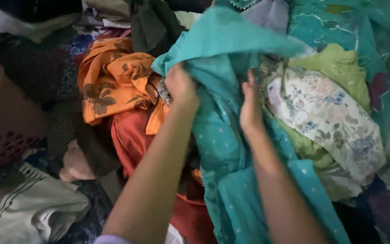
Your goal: The person folds a teal garment with gold embroidery by hand, smoothing and aligning the fabric before folding it into a compact bundle. The folded item is placed aside, and the person briefly handles another patterned cloth.
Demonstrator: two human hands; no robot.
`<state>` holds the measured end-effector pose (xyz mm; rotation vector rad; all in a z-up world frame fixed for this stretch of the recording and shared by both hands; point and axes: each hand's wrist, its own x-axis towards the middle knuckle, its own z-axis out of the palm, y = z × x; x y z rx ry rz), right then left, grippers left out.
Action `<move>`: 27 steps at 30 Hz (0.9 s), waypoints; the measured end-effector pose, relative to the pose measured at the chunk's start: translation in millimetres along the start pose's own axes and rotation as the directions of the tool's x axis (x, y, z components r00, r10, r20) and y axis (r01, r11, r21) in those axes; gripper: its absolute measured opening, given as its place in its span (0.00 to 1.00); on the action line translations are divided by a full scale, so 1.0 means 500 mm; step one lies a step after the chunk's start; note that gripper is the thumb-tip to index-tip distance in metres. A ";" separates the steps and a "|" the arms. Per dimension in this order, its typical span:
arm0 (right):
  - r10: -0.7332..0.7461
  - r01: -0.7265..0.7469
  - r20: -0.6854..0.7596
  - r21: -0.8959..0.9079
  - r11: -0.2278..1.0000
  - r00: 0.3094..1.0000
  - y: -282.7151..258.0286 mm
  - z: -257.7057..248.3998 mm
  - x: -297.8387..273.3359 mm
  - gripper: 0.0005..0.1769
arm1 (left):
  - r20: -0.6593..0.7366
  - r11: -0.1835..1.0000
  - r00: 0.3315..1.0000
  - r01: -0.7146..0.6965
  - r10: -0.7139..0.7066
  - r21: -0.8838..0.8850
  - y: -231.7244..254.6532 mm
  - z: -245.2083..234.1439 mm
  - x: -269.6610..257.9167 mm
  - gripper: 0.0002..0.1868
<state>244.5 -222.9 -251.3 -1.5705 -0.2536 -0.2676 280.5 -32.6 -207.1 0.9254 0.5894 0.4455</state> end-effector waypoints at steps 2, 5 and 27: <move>0.375 -0.373 0.018 0.138 0.917 0.927 -0.001 -0.025 0.014 0.37 | 0.135 0.927 0.960 0.273 -0.246 -0.257 0.019 -0.028 0.011 0.26; 0.357 -0.372 0.105 0.288 0.882 0.928 -0.024 -0.030 0.022 0.39 | 0.286 0.971 0.943 0.208 -0.169 -0.113 0.066 -0.029 -0.012 0.26; 0.257 -0.350 0.242 0.725 0.593 0.936 -0.594 -0.184 -0.006 0.18 | 0.339 0.731 0.905 -0.412 0.258 0.543 0.318 -0.042 -0.261 0.26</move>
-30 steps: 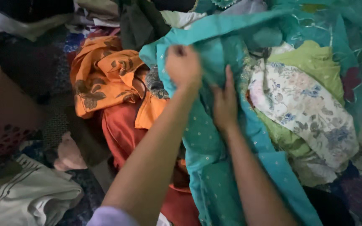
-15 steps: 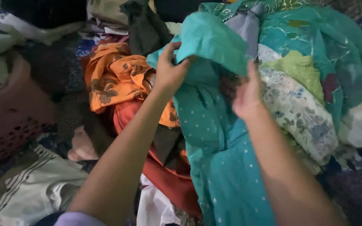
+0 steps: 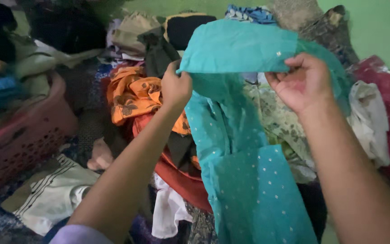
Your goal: The person folds a teal garment with gold embroidery by hand, smoothing and aligning the fabric before folding it into a compact bundle. The folded item is placed aside, and the person briefly handles another patterned cloth.
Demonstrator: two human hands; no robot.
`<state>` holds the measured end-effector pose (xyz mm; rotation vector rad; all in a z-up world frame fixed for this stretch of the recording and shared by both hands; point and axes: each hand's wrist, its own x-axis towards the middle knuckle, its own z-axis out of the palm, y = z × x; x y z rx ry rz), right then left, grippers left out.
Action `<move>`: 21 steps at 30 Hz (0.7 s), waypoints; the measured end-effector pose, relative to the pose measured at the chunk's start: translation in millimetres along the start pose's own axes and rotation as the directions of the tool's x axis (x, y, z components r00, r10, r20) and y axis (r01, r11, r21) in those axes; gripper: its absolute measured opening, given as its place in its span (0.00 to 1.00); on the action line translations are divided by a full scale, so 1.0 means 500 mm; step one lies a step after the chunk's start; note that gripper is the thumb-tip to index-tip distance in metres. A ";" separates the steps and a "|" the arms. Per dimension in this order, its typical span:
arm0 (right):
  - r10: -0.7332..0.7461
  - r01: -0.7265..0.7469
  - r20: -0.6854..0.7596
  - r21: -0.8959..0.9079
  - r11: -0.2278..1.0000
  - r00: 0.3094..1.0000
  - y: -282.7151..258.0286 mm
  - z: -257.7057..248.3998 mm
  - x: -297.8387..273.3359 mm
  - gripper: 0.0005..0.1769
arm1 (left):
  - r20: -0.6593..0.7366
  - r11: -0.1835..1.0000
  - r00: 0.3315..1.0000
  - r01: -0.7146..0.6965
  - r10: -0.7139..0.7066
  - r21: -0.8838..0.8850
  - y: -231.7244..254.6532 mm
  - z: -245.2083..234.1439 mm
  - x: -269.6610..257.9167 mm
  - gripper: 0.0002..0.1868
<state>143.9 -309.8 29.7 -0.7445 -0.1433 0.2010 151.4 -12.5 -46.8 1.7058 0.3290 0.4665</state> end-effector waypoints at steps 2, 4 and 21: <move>0.032 -0.028 0.052 -0.079 0.996 0.998 -0.022 0.053 -0.034 0.20 | -0.018 0.999 0.998 0.054 -0.054 -0.003 0.024 -0.004 -0.017 0.27; 0.057 -0.044 0.063 -0.200 0.979 0.996 -0.030 0.108 -0.063 0.21 | -0.105 0.968 0.978 -0.157 0.180 0.198 0.052 -0.013 -0.039 0.30; 0.131 -0.106 -0.002 -0.607 0.787 0.991 0.029 0.228 -0.110 0.24 | -0.194 0.837 0.934 -0.354 0.299 -0.417 0.081 -0.141 -0.050 0.18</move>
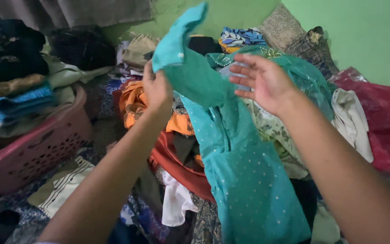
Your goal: The person folds a teal garment with gold embroidery by hand, smoothing and aligning the fabric before folding it into a compact bundle. The folded item is placed aside, and the person briefly handles another patterned cloth.
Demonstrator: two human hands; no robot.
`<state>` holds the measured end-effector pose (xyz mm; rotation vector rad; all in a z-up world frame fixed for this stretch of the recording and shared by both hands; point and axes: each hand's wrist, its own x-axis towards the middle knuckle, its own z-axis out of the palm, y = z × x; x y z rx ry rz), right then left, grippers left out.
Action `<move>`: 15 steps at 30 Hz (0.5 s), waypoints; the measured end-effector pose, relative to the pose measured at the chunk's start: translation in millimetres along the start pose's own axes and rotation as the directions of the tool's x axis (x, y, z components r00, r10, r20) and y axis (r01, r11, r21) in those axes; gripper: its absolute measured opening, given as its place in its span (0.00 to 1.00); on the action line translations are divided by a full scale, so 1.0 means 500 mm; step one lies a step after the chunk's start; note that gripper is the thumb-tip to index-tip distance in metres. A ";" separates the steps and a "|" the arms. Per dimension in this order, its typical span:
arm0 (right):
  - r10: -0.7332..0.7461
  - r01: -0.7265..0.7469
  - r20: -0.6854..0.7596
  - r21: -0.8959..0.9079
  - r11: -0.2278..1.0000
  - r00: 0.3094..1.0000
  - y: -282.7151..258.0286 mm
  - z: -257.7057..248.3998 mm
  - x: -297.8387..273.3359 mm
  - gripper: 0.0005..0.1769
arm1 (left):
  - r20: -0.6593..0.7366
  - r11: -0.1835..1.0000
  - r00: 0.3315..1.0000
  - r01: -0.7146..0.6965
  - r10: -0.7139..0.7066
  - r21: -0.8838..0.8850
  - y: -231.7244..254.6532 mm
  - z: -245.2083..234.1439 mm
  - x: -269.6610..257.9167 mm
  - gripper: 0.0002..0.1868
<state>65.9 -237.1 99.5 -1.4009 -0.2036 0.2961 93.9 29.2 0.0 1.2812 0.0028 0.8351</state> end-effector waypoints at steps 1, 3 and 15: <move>0.012 -0.012 -0.010 0.018 1.000 1.000 0.003 -0.007 -0.006 0.25 | -0.019 0.999 0.999 -0.039 0.040 0.024 -0.007 -0.010 0.000 0.18; 0.044 -0.041 -0.041 0.061 0.997 0.998 0.007 -0.020 -0.017 0.31 | -0.021 0.999 1.000 -0.017 0.017 0.040 -0.013 -0.013 -0.011 0.15; 0.370 -0.327 -0.409 0.173 0.929 0.834 0.052 -0.087 -0.085 0.70 | 0.762 0.770 0.631 -0.412 -0.144 0.487 -0.021 0.106 -0.246 0.13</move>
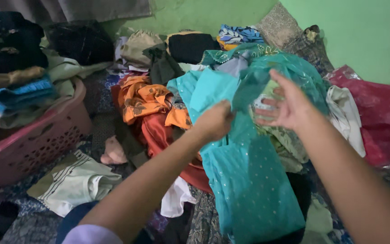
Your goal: The person folds a teal garment with gold embroidery by hand, smoothing and aligning the fabric before folding it into a compact bundle. The folded item is placed aside, and the person briefly handles another patterned cloth.
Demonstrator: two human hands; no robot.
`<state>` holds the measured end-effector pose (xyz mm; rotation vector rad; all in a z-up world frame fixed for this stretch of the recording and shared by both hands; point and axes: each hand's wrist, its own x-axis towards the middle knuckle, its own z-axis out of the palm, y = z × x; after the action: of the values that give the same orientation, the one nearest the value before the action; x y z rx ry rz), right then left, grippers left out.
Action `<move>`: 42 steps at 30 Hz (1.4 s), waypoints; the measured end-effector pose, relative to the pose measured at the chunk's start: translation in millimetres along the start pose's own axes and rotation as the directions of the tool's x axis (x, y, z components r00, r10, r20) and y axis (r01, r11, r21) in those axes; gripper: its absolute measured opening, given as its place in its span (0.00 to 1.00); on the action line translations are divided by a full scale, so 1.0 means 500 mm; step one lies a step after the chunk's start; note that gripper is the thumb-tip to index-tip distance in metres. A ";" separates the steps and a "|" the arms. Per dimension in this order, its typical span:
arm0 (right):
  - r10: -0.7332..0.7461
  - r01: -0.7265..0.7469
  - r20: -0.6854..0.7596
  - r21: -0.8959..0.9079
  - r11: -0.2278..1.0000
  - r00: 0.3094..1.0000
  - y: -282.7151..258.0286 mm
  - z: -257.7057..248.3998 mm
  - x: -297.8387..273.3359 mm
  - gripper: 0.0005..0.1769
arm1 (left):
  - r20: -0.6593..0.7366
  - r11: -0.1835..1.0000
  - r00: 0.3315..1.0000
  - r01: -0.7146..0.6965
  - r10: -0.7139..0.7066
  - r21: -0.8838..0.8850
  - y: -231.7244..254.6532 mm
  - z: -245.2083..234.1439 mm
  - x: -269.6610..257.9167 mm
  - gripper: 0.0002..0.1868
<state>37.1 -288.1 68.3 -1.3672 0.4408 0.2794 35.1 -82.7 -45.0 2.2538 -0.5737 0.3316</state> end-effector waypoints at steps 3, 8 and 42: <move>0.083 -0.083 -0.029 -0.017 0.996 0.996 0.036 -0.051 0.022 0.70 | 0.166 0.988 0.985 -0.069 0.046 0.136 -0.010 0.051 -0.035 0.15; 0.124 -0.131 -0.054 -0.162 0.978 0.991 0.111 -0.131 0.092 0.44 | 0.400 0.899 0.910 -0.260 0.106 0.354 -0.016 0.088 -0.078 0.26; -0.670 0.722 0.534 -0.692 0.004 0.516 0.295 0.054 0.271 0.31 | -0.364 0.992 0.931 0.076 -0.036 0.097 -0.203 0.083 -0.005 0.25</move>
<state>96.0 -242.0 -119.3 -2.4535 -0.6646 -0.4228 85.9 -51.7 -137.2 2.2313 -0.3009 0.7461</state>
